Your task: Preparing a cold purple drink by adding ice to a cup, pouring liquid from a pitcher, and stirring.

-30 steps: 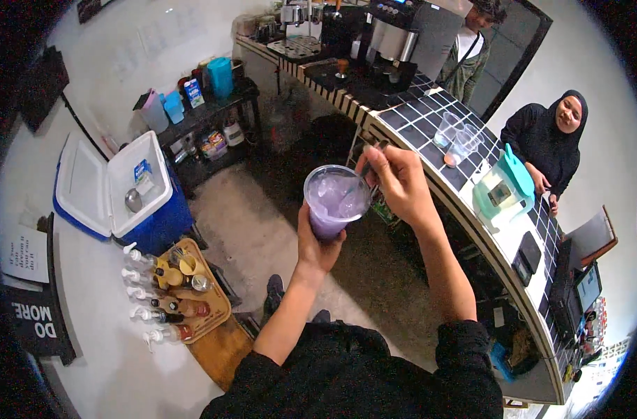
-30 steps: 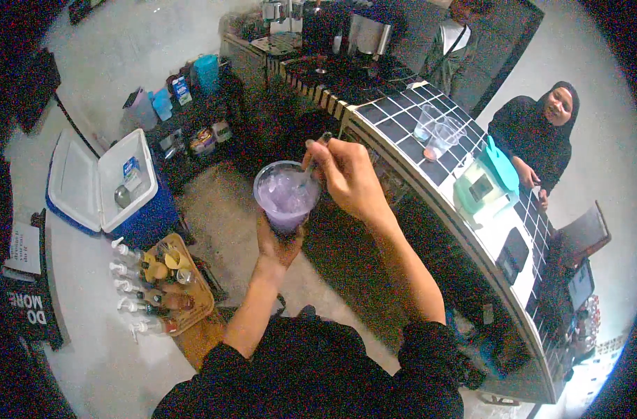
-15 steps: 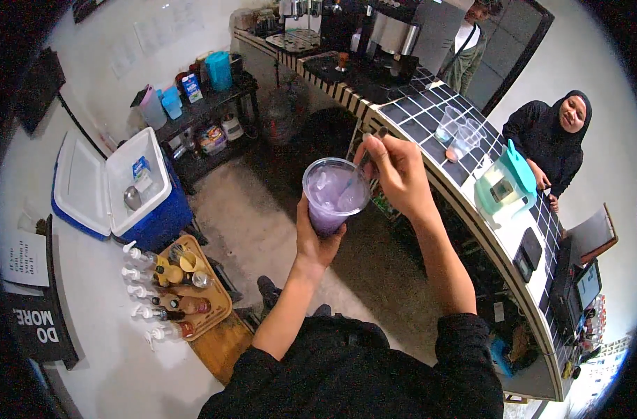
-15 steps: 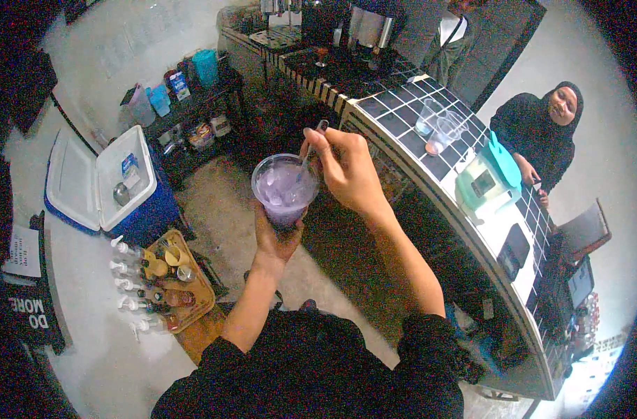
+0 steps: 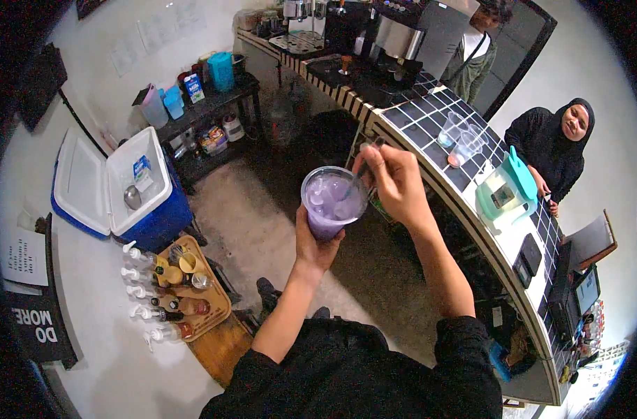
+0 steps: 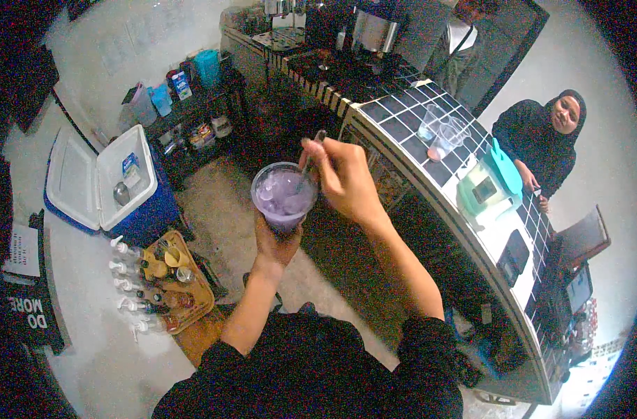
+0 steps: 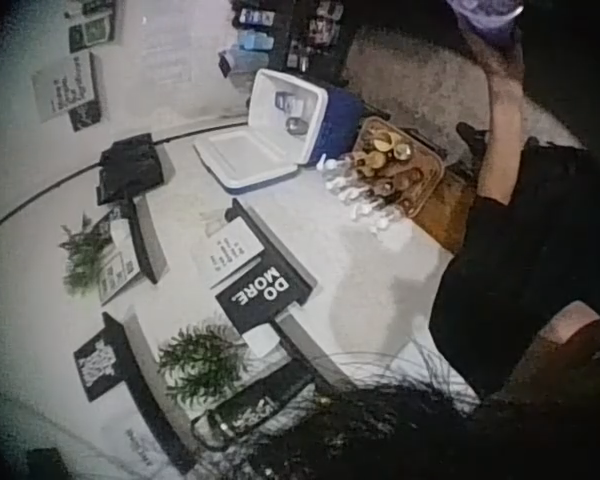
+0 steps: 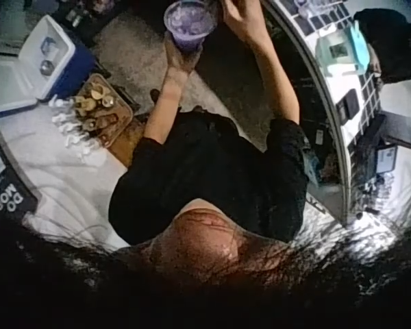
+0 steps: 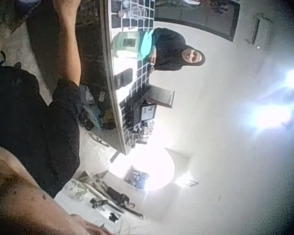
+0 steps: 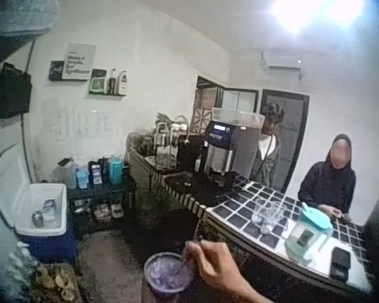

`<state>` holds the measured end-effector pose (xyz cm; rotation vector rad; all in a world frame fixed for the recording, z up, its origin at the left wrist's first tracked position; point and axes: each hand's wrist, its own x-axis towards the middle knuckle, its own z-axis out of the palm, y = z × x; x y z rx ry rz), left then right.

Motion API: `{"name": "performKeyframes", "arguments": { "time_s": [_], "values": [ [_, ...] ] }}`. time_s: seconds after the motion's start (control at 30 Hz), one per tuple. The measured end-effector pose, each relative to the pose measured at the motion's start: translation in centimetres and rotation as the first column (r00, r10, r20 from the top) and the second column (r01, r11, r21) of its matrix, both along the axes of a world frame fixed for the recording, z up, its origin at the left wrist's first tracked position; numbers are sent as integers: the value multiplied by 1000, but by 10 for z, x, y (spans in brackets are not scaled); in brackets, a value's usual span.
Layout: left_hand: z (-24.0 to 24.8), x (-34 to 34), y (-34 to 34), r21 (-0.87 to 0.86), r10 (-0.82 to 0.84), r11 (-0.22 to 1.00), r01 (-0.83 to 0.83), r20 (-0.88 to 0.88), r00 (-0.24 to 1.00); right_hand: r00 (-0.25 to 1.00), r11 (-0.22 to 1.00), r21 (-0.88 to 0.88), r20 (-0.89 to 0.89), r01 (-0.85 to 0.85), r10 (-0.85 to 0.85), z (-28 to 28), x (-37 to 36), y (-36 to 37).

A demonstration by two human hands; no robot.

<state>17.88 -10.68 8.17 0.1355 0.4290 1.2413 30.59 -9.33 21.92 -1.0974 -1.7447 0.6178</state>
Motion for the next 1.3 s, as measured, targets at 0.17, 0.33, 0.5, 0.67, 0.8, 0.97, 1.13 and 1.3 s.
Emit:
{"name": "performKeyframes", "arguments": {
  "time_s": [0.17,0.33,0.5,0.67,0.8,0.97,1.13,1.3],
  "values": [
    [-1,-1,2,9,-73,997,73,38,997,998,999,17,51,-44,43,-12,4,1],
    [-7,-3,-2,23,-55,998,55,27,998,995,995,5,-28,99,-99,-3,2,-5],
    [-23,-1,5,112,-88,990,80,73,993,985,978,162,132,-130,109,-1,5,-5],
    [-18,-3,5,92,-74,994,65,99,992,980,978,141,147,-157,136,-7,2,-6],
    [-13,-1,2,18,-39,999,38,54,998,998,1000,13,63,19,-20,7,1,-10],
    [-24,-1,8,131,-66,990,55,79,995,992,997,43,112,-65,60,-4,3,-4],
    [-27,-1,13,-20,-30,999,32,102,994,992,993,70,93,-95,88,-8,4,-1],
    [-23,0,8,25,-40,999,37,107,993,999,999,29,21,-33,33,-6,5,-3]
  ]
}}
